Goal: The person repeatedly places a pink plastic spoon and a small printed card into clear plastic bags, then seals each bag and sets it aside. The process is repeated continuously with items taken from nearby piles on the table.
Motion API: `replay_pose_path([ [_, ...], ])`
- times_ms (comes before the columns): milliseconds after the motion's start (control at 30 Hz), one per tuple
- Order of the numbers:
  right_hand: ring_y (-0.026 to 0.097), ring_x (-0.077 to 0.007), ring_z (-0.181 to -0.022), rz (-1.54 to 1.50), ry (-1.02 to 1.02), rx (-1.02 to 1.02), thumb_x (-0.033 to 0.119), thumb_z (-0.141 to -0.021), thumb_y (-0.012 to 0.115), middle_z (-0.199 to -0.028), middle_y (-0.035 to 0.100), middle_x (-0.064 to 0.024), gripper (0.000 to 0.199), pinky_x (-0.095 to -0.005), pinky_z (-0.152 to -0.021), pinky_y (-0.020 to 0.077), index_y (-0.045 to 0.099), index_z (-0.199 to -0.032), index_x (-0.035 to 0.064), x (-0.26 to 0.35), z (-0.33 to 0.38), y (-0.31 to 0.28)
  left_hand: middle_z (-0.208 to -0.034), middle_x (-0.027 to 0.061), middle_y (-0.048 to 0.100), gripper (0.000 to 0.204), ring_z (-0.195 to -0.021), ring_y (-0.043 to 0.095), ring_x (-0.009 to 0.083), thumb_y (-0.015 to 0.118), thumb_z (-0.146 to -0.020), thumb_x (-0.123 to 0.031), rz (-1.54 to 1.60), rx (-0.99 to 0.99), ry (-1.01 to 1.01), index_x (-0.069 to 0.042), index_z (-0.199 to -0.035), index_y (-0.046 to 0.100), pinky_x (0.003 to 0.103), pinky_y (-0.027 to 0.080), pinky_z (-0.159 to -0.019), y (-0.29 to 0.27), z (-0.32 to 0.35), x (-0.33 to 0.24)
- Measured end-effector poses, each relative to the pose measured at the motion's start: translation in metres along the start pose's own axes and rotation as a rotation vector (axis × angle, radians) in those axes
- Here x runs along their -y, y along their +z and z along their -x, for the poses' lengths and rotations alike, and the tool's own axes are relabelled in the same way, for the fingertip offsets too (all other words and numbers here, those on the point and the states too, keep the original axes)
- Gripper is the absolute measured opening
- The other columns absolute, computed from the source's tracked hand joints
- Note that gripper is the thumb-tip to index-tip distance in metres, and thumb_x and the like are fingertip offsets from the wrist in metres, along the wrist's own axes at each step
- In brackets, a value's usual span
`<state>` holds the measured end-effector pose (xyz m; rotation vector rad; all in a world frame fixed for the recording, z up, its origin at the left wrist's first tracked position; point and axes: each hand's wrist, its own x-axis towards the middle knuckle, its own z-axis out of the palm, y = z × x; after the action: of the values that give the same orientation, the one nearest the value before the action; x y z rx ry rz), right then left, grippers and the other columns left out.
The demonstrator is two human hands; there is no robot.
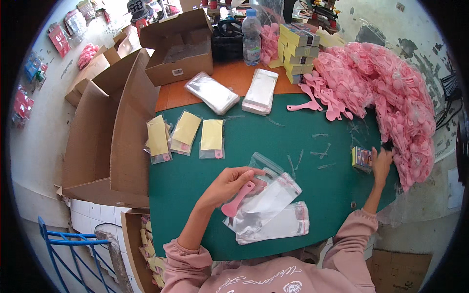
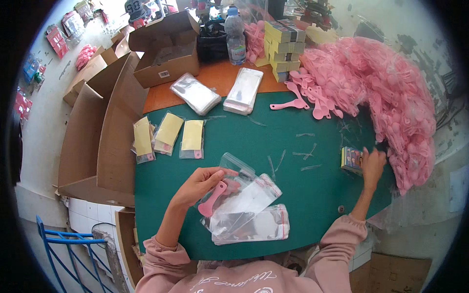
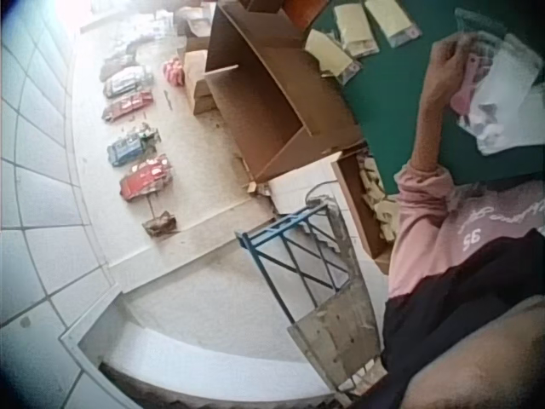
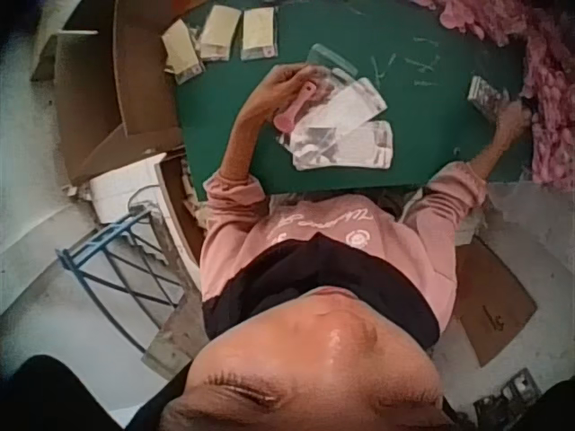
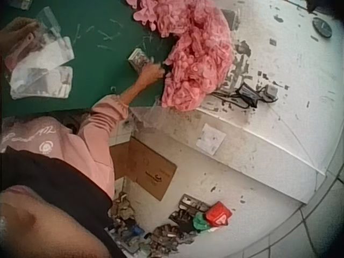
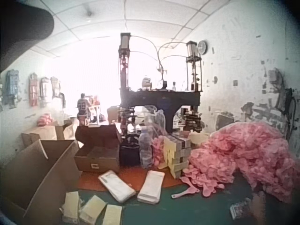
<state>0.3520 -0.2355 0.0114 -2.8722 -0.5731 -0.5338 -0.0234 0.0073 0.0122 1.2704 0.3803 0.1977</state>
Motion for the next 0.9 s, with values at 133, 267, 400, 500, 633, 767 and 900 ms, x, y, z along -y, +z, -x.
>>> replay_pose_path([
  [133,0.053,-0.0356,-0.091,-0.065,0.114,0.245,0.031,-0.082,0.056,-0.096,0.054,-0.0219,0.039,-0.0413,-0.079,0.0411,0.058,-0.1,-0.0033,-0.039,-0.01,0.023,-0.091,0.0104,0.064,0.036,-0.083,0.059,0.0091,0.04,-0.095,-0.024,0.0,0.002,-0.014,0.004,-0.111,0.055,0.019,0.047,-0.071,0.0,-0.003,0.007],
  [267,0.054,-0.0328,-0.086,-0.193,0.005,-0.142,0.021,-0.077,0.062,-0.087,0.055,-0.0181,0.027,-0.0409,-0.076,0.0407,0.06,-0.084,-0.0047,-0.033,-0.006,0.022,-0.09,0.0099,0.065,0.034,-0.082,0.06,0.0086,0.041,-0.095,-0.025,-0.098,-0.018,-0.008,0.003,-0.108,0.057,0.017,0.046,-0.069,-0.006,-0.004,0.013],
  [400,0.053,-0.0344,-0.082,-0.096,-0.068,-0.106,0.014,-0.079,0.059,-0.088,0.054,-0.0178,0.021,-0.0411,-0.076,0.0401,0.06,-0.086,-0.0064,-0.063,-0.024,0.036,-0.089,0.0094,0.065,0.032,-0.084,0.06,0.0084,0.043,-0.094,-0.024,0.015,-0.037,-0.003,0.002,-0.106,0.058,0.017,0.046,-0.067,0.002,-0.001,0.007],
  [500,0.053,-0.0324,-0.079,0.071,-0.145,-0.2,0.012,-0.081,0.057,-0.086,0.053,-0.0168,0.019,-0.038,-0.074,0.0415,0.061,-0.088,-0.0052,-0.043,-0.012,0.016,-0.09,0.0103,0.065,0.031,-0.083,0.061,0.0089,0.043,-0.094,-0.022,0.022,-0.045,0.016,0.002,-0.106,0.058,0.017,0.046,-0.065,0.002,-0.002,0.007],
  [633,0.055,-0.0194,-0.072,-0.585,-0.214,-0.125,0.011,-0.084,0.054,-0.08,0.055,-0.0101,0.017,-0.0305,-0.067,0.0444,0.06,-0.094,-0.0018,0.044,0.029,-0.046,-0.09,0.0106,0.065,0.031,-0.079,0.062,0.0096,0.042,-0.094,-0.022,0.04,-0.032,-0.013,0.001,-0.107,0.059,0.016,0.044,-0.061,0.006,-0.005,0.008],
  [767,0.054,-0.0069,-0.068,-1.23,-0.312,0.481,0.008,-0.086,0.054,-0.08,0.057,-0.0031,0.01,-0.023,-0.051,0.0461,0.053,-0.091,-0.0002,0.139,0.078,-0.056,-0.096,0.0088,0.06,0.032,-0.092,0.06,0.014,0.042,-0.094,-0.021,0.045,0.014,-0.036,0.004,-0.106,0.058,0.02,0.049,-0.071,0.004,0.0,0.003],
  [900,0.054,-0.0049,-0.067,-1.57,-0.256,0.514,0.003,-0.083,0.057,-0.079,0.057,-0.0034,0.007,-0.0194,-0.045,0.0453,0.052,-0.089,0.001,0.181,0.106,-0.059,-0.094,0.0083,0.061,0.032,-0.091,0.061,0.0142,0.042,-0.094,-0.021,-0.018,0.02,-0.017,0.004,-0.105,0.058,0.02,0.049,-0.072,0.007,-0.003,0.005],
])
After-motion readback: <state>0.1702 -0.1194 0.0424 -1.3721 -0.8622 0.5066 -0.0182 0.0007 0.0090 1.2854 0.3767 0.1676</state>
